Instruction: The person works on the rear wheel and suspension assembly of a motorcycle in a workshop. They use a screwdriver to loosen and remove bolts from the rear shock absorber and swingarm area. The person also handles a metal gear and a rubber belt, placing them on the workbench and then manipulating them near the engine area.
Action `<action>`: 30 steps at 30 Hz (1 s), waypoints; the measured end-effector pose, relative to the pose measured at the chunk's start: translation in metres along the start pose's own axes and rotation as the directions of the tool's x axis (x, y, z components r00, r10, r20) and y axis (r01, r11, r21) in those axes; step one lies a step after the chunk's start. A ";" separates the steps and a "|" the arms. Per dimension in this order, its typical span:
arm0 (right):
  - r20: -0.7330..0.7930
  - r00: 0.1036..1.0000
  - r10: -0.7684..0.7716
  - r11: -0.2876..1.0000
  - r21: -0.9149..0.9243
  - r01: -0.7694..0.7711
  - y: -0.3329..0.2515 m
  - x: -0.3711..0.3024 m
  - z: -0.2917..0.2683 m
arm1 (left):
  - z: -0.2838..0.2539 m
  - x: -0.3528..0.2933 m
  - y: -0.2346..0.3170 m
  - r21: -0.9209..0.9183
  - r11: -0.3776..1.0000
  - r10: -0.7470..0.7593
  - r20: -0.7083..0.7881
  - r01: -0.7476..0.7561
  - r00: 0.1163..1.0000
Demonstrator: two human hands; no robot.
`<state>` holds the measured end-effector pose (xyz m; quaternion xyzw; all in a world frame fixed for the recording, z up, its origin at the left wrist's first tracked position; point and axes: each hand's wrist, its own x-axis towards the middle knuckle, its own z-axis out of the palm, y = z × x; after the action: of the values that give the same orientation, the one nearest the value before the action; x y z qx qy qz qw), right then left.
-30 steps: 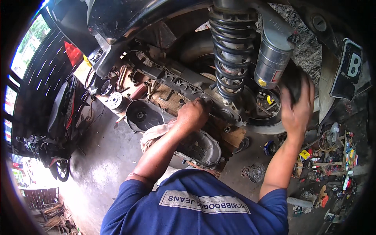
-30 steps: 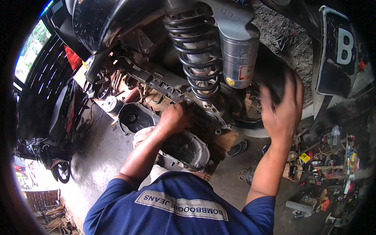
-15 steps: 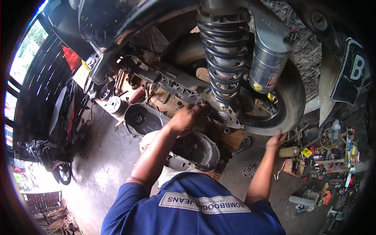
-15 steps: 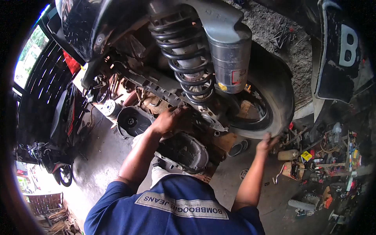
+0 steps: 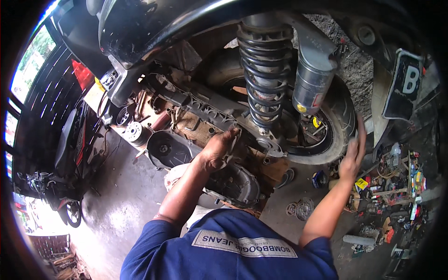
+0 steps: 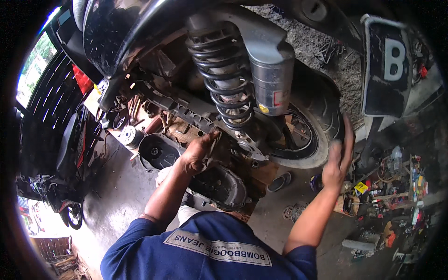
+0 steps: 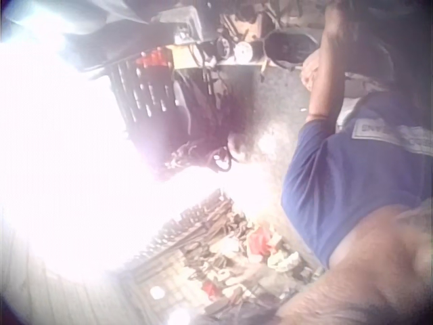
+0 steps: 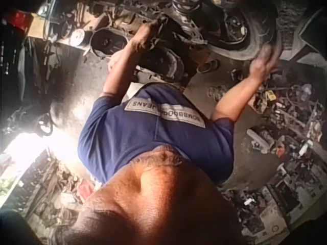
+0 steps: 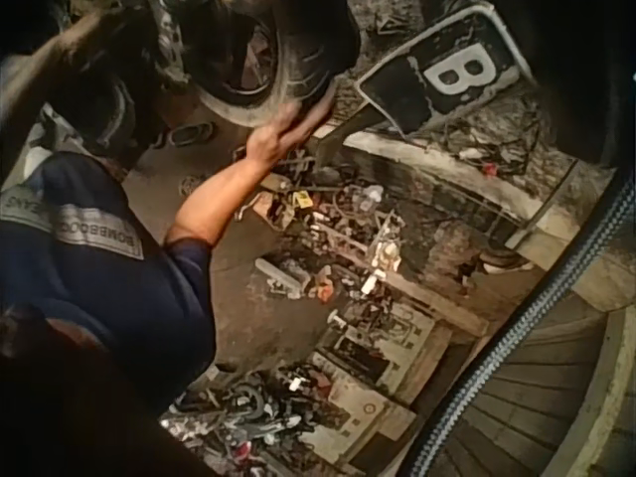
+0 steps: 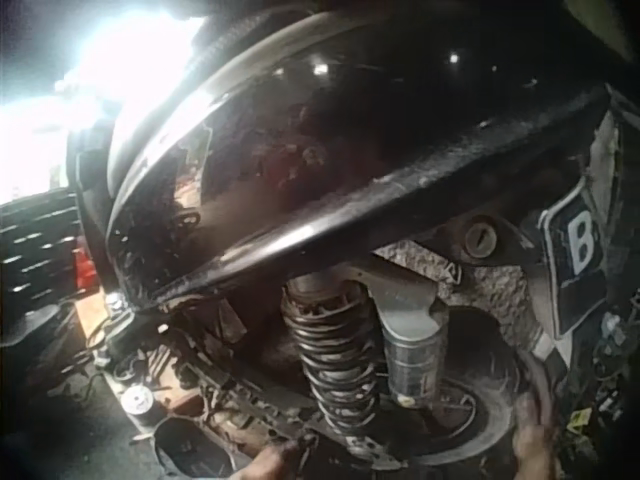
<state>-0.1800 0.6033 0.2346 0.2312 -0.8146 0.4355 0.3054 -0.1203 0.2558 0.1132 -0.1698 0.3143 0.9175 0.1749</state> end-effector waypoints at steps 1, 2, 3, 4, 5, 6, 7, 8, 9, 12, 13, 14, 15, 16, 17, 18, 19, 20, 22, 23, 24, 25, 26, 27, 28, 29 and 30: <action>0.110 0.987 -0.120 0.992 -0.028 0.124 -0.028 0.028 -0.002 | 0.000 -0.001 0.000 0.013 1.000 0.001 -0.019 -0.001 1.000; 0.220 0.964 -0.148 0.970 -0.159 0.185 -0.052 0.052 0.002 | 0.001 -0.001 0.001 0.028 1.000 0.005 -0.037 -0.004 0.999; 0.279 0.937 -0.209 0.961 -0.119 0.249 -0.069 0.074 0.012 | 0.001 -0.002 0.000 0.042 0.999 0.008 -0.057 -0.006 0.998; 0.342 0.914 -0.218 0.948 -0.148 0.281 -0.081 0.093 0.023 | 0.002 -0.002 0.001 0.034 0.999 0.007 -0.050 -0.006 0.999; 0.392 0.883 -0.257 0.930 -0.150 0.337 -0.089 0.101 0.030 | 0.002 -0.003 0.000 0.024 1.000 0.006 -0.042 -0.005 0.999; 0.330 0.914 -0.236 0.908 -0.261 0.328 -0.094 0.100 0.037 | 0.002 -0.003 0.000 0.013 1.000 0.006 -0.034 -0.006 0.999; 0.255 0.933 -0.255 0.876 -0.347 0.334 -0.094 0.096 0.046 | 0.001 -0.003 -0.001 0.031 0.999 0.015 -0.058 -0.013 0.998; 0.175 0.964 -0.200 0.860 -0.441 0.258 -0.089 0.092 0.052 | 0.001 -0.003 -0.002 0.045 0.999 0.027 -0.081 -0.024 0.996; 0.141 0.957 -0.253 0.878 -0.381 0.289 -0.082 0.088 0.053 | 0.000 -0.003 -0.002 0.055 0.998 0.039 -0.108 -0.033 0.993; 0.023 0.983 -0.183 0.920 -0.349 0.179 -0.047 0.059 0.039 | -0.001 -0.005 -0.002 0.040 0.999 0.011 -0.048 -0.009 0.999; -0.028 0.991 -0.132 0.954 -0.275 0.120 -0.030 0.044 0.033 | -0.001 -0.006 -0.002 0.043 0.999 0.000 -0.050 0.002 0.999; -0.070 0.993 -0.098 0.977 -0.197 0.083 -0.009 0.028 0.029 | -0.002 -0.007 -0.002 0.040 0.999 -0.003 -0.060 0.006 0.998; -0.104 0.994 -0.041 0.991 -0.129 0.028 0.015 0.008 0.026 | -0.002 -0.009 -0.002 0.033 0.999 -0.006 -0.087 0.008 0.996; -0.193 0.981 -0.021 0.991 -0.135 -0.005 0.040 -0.017 0.025 | -0.002 -0.011 -0.003 0.010 1.000 -0.013 -0.082 0.014 0.997; -0.285 0.958 0.027 0.984 -0.159 -0.075 0.065 -0.045 0.028 | -0.002 -0.013 -0.003 0.016 1.000 0.007 -0.093 -0.005 0.996; -0.401 0.909 0.112 0.962 -0.184 -0.200 0.090 -0.077 0.037 | -0.002 -0.015 -0.004 0.006 1.000 0.020 -0.091 -0.019 0.996; -0.422 0.853 0.308 0.917 -0.106 -0.384 0.111 -0.109 0.048 | -0.003 -0.017 -0.005 -0.002 0.999 0.035 -0.090 -0.035 0.995; -0.409 0.787 0.461 0.834 -0.103 -0.542 0.125 -0.143 0.060 | -0.004 -0.017 -0.006 -0.086 0.996 -0.005 -0.004 0.005 1.000; -0.112 0.718 0.687 0.704 -0.142 -0.696 0.137 -0.196 0.068 | -0.006 -0.019 -0.008 -0.058 0.998 -0.007 -0.047 0.004 0.999; 0.029 0.756 0.654 0.722 -0.323 -0.612 0.136 -0.207 0.072 | -0.008 -0.020 -0.009 -0.069 0.998 -0.009 -0.029 0.007 1.000; 0.070 0.801 0.595 0.763 -0.364 -0.535 0.128 -0.211 0.074 | -0.009 -0.020 -0.009 -0.024 1.000 -0.015 -0.067 0.013 0.998; -0.136 0.635 0.761 0.614 -0.168 -0.771 0.113 -0.206 0.074 | -0.011 -0.020 -0.011 0.003 1.000 -0.020 -0.087 0.020 0.996; -0.220 0.758 0.614 0.756 -0.110 -0.645 0.100 -0.184 0.069 | -0.012 -0.020 -0.011 0.031 0.999 -0.029 -0.109 0.032 0.994; -0.335 0.803 0.493 0.840 -0.059 -0.540 0.086 -0.152 0.062 | -0.013 -0.021 -0.012 0.024 0.999 -0.020 -0.115 0.023 0.993; -0.374 0.856 0.358 0.904 -0.090 -0.417 0.067 -0.115 0.054 | -0.013 -0.022 -0.013 0.021 1.000 -0.011 -0.118 0.013 0.993; -0.417 0.888 0.195 0.953 -0.134 -0.272 0.047 -0.074 0.046 | -0.013 -0.023 -0.013 0.012 1.000 -0.014 -0.110 0.016 0.994; -0.346 0.938 0.031 0.973 -0.205 -0.107 0.024 -0.038 0.039 | -0.012 -0.024 -0.014 0.020 1.000 0.004 -0.123 -0.001 0.992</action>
<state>-0.1798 0.5870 0.1774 0.0882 -0.8004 0.3862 0.4499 -0.0907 0.2530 0.1071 -0.2239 0.3338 0.9023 0.1557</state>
